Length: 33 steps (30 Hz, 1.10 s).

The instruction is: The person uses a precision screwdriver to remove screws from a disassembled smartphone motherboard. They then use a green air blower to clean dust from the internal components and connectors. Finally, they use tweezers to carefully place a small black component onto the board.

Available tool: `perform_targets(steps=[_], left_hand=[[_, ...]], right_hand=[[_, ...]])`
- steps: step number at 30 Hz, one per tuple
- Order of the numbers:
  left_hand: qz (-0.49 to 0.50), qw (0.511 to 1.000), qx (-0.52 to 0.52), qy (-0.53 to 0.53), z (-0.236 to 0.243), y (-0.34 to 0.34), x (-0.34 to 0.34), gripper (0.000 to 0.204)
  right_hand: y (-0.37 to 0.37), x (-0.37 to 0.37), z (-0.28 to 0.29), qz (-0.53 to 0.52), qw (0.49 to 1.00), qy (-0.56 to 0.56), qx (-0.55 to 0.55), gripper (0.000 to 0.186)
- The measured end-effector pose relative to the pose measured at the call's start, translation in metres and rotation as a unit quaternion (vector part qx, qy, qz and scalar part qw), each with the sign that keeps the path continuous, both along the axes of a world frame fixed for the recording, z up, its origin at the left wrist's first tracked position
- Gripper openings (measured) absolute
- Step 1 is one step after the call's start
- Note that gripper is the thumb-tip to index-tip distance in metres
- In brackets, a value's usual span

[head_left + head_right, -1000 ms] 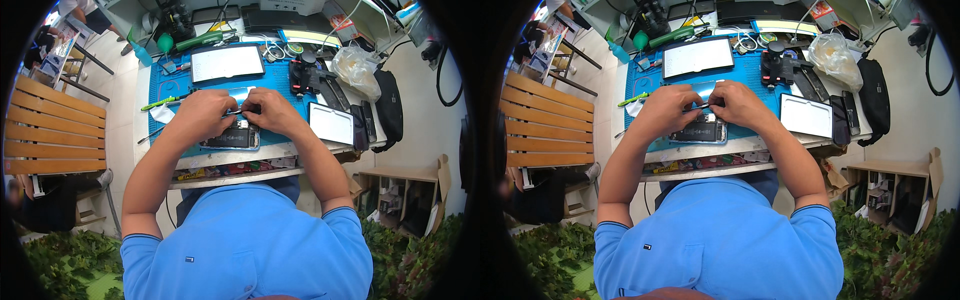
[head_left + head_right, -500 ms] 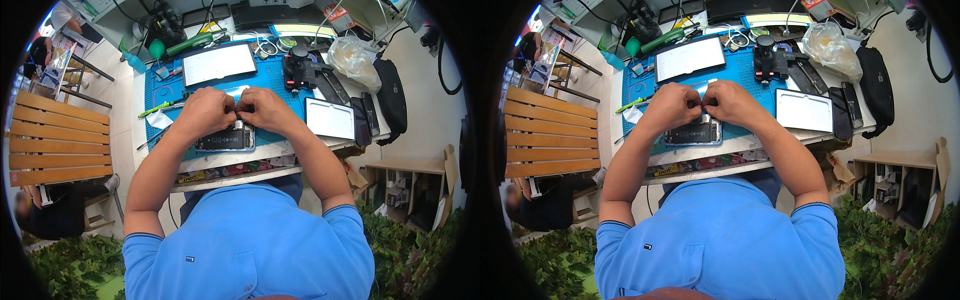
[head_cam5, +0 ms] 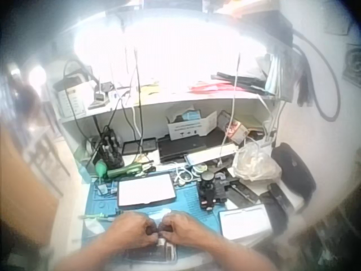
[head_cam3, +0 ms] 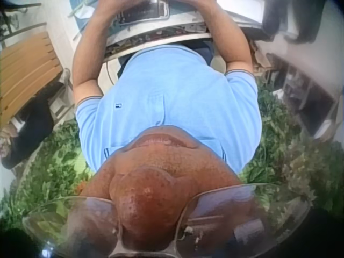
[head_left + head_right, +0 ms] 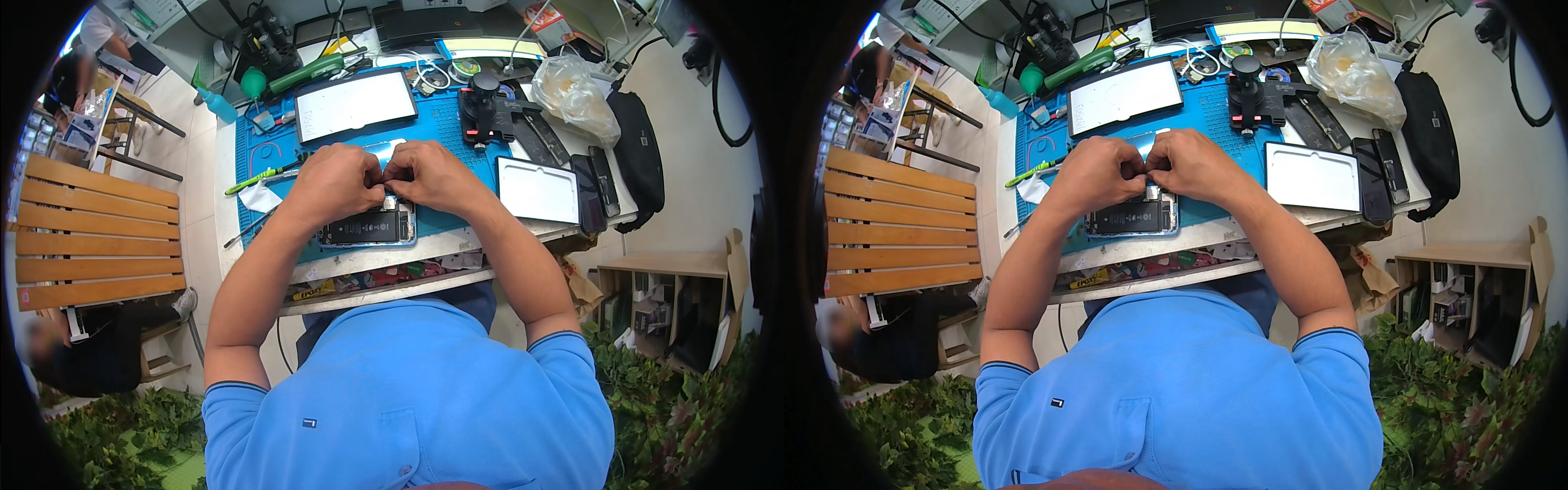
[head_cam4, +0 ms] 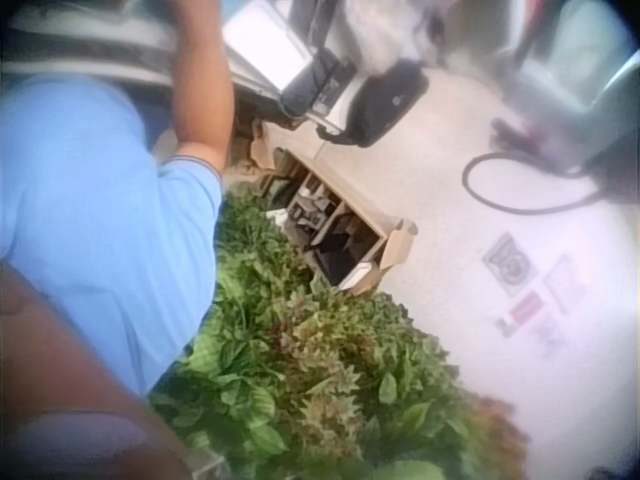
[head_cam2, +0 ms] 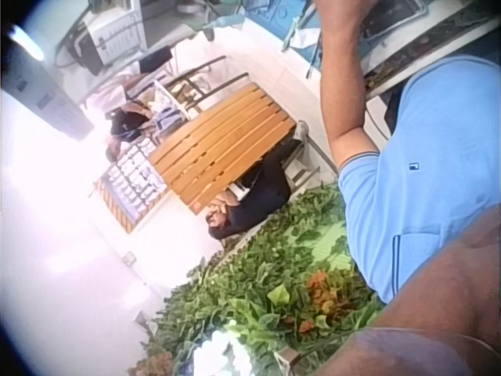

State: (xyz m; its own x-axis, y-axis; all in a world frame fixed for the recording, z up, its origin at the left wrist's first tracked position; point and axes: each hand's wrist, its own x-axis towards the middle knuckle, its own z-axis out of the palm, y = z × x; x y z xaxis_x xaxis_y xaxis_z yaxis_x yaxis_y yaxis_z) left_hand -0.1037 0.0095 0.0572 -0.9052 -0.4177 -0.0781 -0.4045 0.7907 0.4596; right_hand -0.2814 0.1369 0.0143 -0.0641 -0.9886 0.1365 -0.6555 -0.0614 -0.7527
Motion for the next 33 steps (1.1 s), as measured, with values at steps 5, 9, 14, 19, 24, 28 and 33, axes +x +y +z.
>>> perform_targets(steps=[5,9,14,19,24,28,33], left_hand=[[0.002,1.0,0.003,0.0,-0.001,0.001,-0.002,0.02],[0.013,1.0,0.0,0.022,-0.005,0.005,-0.004,0.02],[0.039,0.999,-0.012,0.024,-0.008,0.011,-0.007,0.021],[0.043,0.999,-0.022,0.007,-0.009,0.012,-0.009,0.02],[0.035,0.999,-0.016,-0.004,-0.006,0.008,-0.008,0.019],[0.042,0.999,-0.004,0.001,-0.005,0.01,-0.009,0.019],[0.051,0.999,-0.004,0.007,-0.008,0.01,-0.009,0.019]], right_hand=[[0.0,0.001,0.002,-0.004,1.0,0.001,0.005,0.015],[-0.001,0.001,-0.001,-0.009,1.0,-0.004,0.0,0.015],[-0.002,0.0,-0.005,-0.013,1.0,-0.019,-0.005,0.014],[-0.002,-0.001,-0.006,-0.014,1.0,-0.02,-0.009,0.014],[-0.002,-0.001,-0.004,-0.015,1.0,-0.023,-0.001,0.015],[-0.002,-0.001,-0.003,-0.012,0.999,-0.029,-0.003,0.015],[-0.002,0.0,-0.002,-0.013,0.999,-0.031,0.002,0.014]])
